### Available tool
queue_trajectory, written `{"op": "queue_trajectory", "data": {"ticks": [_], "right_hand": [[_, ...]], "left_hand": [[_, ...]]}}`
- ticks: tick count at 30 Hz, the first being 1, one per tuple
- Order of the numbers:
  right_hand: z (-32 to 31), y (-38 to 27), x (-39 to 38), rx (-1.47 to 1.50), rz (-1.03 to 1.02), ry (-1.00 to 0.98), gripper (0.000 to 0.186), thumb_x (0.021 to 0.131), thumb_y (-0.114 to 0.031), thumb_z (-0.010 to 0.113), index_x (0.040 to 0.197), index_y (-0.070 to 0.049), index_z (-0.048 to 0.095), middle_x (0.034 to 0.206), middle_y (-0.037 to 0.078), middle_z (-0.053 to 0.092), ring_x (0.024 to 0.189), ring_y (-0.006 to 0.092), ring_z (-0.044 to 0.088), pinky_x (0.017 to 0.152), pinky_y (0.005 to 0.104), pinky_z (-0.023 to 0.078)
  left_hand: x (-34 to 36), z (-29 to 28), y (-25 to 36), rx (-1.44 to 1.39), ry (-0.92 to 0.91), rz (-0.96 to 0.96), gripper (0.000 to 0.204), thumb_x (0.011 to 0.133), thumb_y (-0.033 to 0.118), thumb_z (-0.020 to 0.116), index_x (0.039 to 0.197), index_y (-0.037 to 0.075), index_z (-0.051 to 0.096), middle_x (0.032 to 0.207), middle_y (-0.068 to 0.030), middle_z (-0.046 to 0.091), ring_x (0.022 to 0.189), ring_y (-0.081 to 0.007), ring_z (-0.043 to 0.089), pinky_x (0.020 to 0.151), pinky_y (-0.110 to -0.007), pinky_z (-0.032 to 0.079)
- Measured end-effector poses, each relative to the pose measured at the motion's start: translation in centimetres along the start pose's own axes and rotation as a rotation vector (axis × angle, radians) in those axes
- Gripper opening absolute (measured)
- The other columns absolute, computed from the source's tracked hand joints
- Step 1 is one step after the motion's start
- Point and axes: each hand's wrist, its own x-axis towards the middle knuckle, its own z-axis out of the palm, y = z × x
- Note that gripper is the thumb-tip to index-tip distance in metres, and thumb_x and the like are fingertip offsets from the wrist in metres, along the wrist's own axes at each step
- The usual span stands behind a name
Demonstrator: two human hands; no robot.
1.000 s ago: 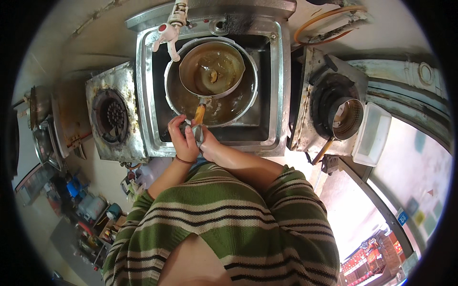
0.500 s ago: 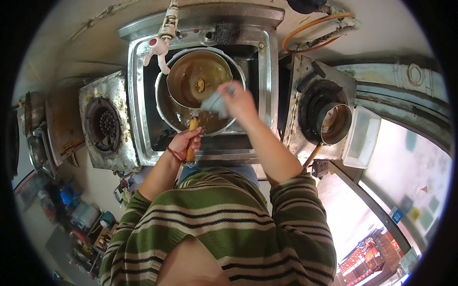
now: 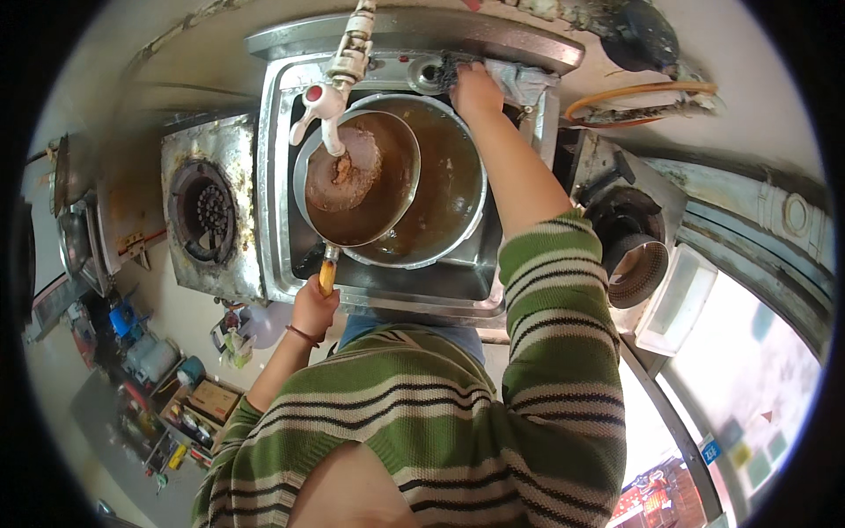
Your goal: The person washes a metal strainer and a small pot in a sink using a sponge and running water. They scrub the interior and exterior surfaces, rinse both items, and place them on a nearby counter.
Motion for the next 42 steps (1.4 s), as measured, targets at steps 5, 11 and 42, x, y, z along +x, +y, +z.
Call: {"op": "queue_trajectory", "data": {"ticks": [5, 11, 42], "right_hand": [[-0.1, -0.6, 1.3, 0.026, 0.058, 0.046, 0.04, 0.073, -0.018, 0.065, 0.11, -0.009, 0.055, 0.107, 0.016, 0.057, 0.098, 0.0343, 0.056, 0.081, 0.0408, 0.047], [-3.1, -2.0, -2.1, 1.016, 0.148, 0.208, 0.036, 0.073, -0.008, 0.066, 0.106, -0.004, 0.052, 0.093, 0.007, 0.058, 0.083, 0.0101, 0.054, 0.074, 0.0241, 0.045], [-14.3, -18.9, -8.9, 0.717, -0.151, 0.108, 0.053, 0.077, -0.012, 0.063, 0.125, 0.002, 0.045, 0.099, 0.013, 0.054, 0.078, 0.0178, 0.057, 0.074, 0.028, 0.048]], "left_hand": [[-1.3, -2.6, 3.2, 0.417, 0.16, -0.042, 0.022, 0.076, 0.014, 0.06, 0.086, 0.003, 0.044, 0.069, -0.0234, 0.059, 0.067, -0.0426, 0.057, 0.059, -0.051, 0.045], [-1.0, -4.2, 1.1, 0.336, 0.105, 0.017, 0.024, 0.075, 0.014, 0.06, 0.089, 0.001, 0.045, 0.072, -0.0245, 0.059, 0.068, -0.0427, 0.057, 0.057, -0.049, 0.045], [1.9, -5.1, 2.7, -0.732, -0.668, -0.14, 0.018, 0.08, 0.001, 0.059, 0.08, 0.005, 0.042, 0.057, -0.0014, 0.046, 0.036, -0.0101, 0.042, 0.032, -0.024, 0.032]]}}
